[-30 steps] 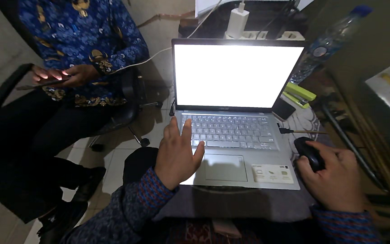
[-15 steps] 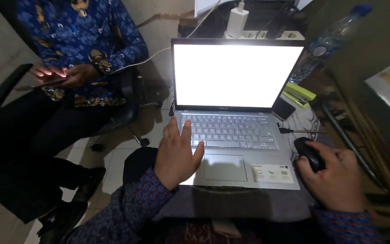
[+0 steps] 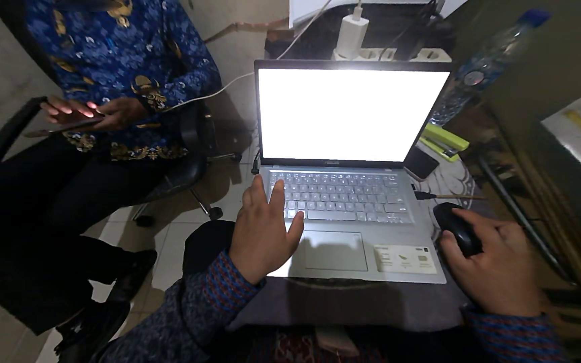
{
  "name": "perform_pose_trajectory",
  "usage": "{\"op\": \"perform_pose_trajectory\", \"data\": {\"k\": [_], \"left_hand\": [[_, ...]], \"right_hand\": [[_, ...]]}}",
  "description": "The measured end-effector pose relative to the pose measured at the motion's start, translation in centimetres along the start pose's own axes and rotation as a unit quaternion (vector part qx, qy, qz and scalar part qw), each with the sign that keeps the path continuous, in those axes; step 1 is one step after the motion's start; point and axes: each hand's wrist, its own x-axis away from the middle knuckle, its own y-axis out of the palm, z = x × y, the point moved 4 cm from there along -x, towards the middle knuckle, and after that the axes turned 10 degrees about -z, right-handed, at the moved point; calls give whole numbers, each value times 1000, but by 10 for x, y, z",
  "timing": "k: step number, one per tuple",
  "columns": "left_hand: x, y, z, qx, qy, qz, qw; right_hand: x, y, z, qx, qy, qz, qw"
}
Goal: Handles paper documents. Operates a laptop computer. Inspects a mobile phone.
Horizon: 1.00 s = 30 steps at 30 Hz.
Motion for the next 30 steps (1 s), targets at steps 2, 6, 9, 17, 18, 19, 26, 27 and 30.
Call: {"op": "perform_pose_trajectory", "data": {"k": [2,6,9,17,18,19,26,27,30], "left_hand": [[0,0,0,3,0,-4,1000],[0,0,-1,19,-6,-16,1000],[0,0,-1,22,-5,-15,1000],[1,-2,1,24,-13,-21,999],[1,-1,1,24,-13,-20,999],[1,-1,0,24,-12,-19,999],[0,-2,0,28,-11,-24,999],[0,-2,1,28,-11,-25,999],[0,-2,1,27,-12,-21,999]], "right_hand": [[0,-1,-2,0,-1,4,1000],[2,-5,-4,3,31,0,1000],[0,-2,0,12,29,-9,999],[-1,0,0,5,3,-13,1000],[-1,0,0,6,2,-14,1000],[-1,0,0,8,1,-13,1000],[-2,-1,-2,13,-2,-9,1000],[-2,-1,-2,11,-1,-8,1000],[-2,-1,-1,8,-2,-7,1000]]}}
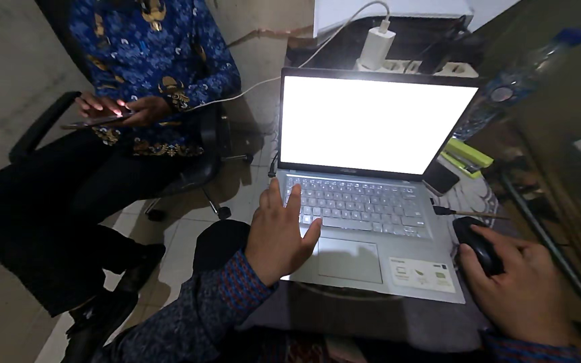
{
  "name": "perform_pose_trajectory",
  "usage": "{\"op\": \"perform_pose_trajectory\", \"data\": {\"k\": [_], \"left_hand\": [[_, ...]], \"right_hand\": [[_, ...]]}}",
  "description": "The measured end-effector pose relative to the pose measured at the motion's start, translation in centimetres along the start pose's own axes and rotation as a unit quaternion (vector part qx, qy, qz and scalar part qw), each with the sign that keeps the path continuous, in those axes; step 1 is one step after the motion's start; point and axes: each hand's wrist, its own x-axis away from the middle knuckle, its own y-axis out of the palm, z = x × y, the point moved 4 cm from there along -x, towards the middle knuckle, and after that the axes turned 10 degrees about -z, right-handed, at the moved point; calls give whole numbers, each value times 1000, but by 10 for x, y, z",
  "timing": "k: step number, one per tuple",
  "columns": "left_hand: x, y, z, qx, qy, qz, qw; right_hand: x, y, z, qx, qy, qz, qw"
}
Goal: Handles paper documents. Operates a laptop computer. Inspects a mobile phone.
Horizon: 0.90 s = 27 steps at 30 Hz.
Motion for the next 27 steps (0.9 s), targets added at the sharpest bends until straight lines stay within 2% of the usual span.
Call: {"op": "perform_pose_trajectory", "data": {"k": [17,27], "left_hand": [[0,0,1,-6,-1,-6,1000],[2,-2,0,-7,24,41,999]], "right_hand": [[0,1,2,-8,1,4,1000],[0,0,-1,-16,5,7,1000]]}}
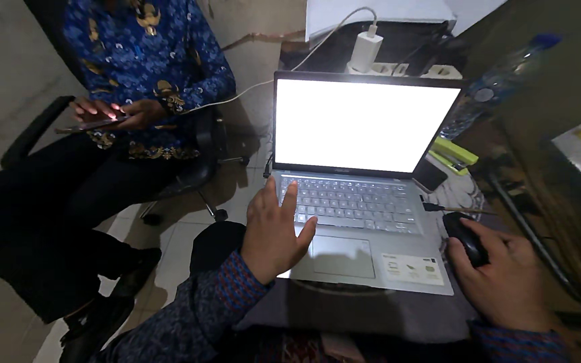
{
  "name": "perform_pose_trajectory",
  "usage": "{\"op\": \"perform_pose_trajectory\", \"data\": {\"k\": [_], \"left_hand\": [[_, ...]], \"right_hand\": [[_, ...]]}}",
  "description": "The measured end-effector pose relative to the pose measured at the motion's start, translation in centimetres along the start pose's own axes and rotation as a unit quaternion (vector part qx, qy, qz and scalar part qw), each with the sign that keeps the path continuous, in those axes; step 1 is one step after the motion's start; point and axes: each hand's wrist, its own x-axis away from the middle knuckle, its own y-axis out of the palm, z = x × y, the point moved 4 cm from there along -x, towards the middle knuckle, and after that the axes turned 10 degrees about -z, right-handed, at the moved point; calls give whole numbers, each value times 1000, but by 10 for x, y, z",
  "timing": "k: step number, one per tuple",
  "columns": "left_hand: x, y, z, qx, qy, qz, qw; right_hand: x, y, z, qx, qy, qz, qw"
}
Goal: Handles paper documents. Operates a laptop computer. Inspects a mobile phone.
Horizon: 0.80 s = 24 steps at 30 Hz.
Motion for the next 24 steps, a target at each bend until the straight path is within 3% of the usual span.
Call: {"op": "perform_pose_trajectory", "data": {"k": [5,9,14,24], "left_hand": [[14,-9,7,21,62,6,998],[36,-8,17,24,117,-2,993],[48,4,16,-3,123,-9,992],[47,5,17,-17,112,1,994]], "right_hand": [[-1,-3,0,31,10,6,999],[7,-16,-37,55,-71,41,995],[11,13,-97,-14,-131,-58,990],[15,33,-101,-6,-136,-59,989]]}}
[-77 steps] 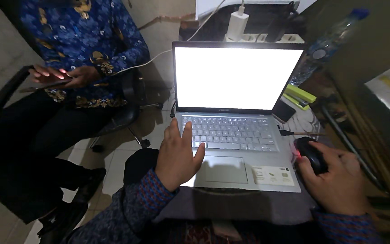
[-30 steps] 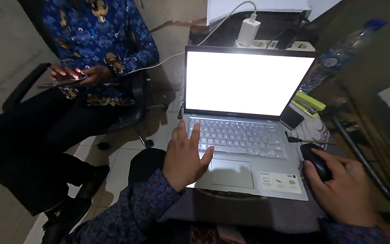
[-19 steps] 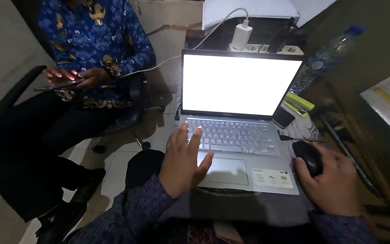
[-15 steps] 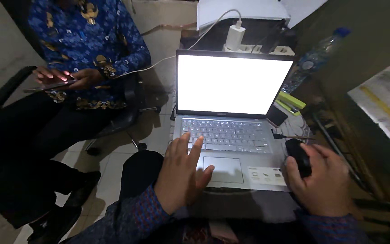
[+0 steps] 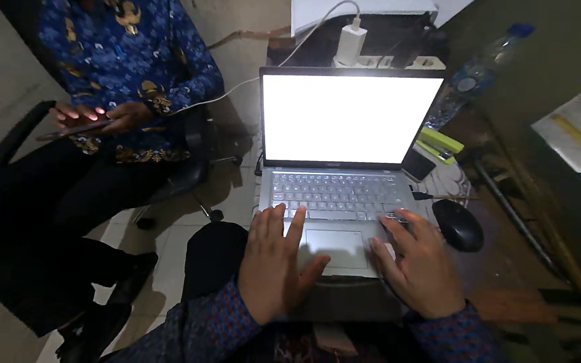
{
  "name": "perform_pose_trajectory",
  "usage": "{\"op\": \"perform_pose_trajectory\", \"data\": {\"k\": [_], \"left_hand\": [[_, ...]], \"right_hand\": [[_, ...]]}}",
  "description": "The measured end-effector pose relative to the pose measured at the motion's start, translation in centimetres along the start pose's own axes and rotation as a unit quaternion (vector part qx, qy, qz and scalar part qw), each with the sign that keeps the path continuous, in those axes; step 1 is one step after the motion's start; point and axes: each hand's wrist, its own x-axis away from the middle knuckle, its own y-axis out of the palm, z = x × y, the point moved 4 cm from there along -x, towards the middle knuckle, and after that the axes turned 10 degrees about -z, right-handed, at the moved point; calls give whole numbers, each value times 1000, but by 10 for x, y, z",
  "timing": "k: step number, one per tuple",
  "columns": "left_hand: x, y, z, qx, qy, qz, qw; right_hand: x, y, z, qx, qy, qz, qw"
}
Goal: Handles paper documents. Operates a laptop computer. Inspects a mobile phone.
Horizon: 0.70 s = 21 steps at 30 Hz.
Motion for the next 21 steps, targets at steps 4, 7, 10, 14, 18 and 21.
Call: {"op": "perform_pose_trajectory", "data": {"k": [4,7,10,14,18,21], "left_hand": [[0,0,1,-4,-2,0,1000],[-1,1,1,-6,-11,-3,1000],[0,2,1,-6,-14,-3,1000],[-2,-3,2,24,-10,-14,1000],[-20,-15,-2,46,-21,-42,998],[-35,-8,-10,51,-20,-35,998]], "right_hand": [[1,-1,-1,2,-2,7,1000],[0,-2,-1,-7,2,9,1000],[1,-4,-2,-6,1,14,1000],[2,-7,-2,-10,1,26,1000],[2,-7,2,-25,6,18,1000],[0,-5,4,-22,24,-9,999]]}}
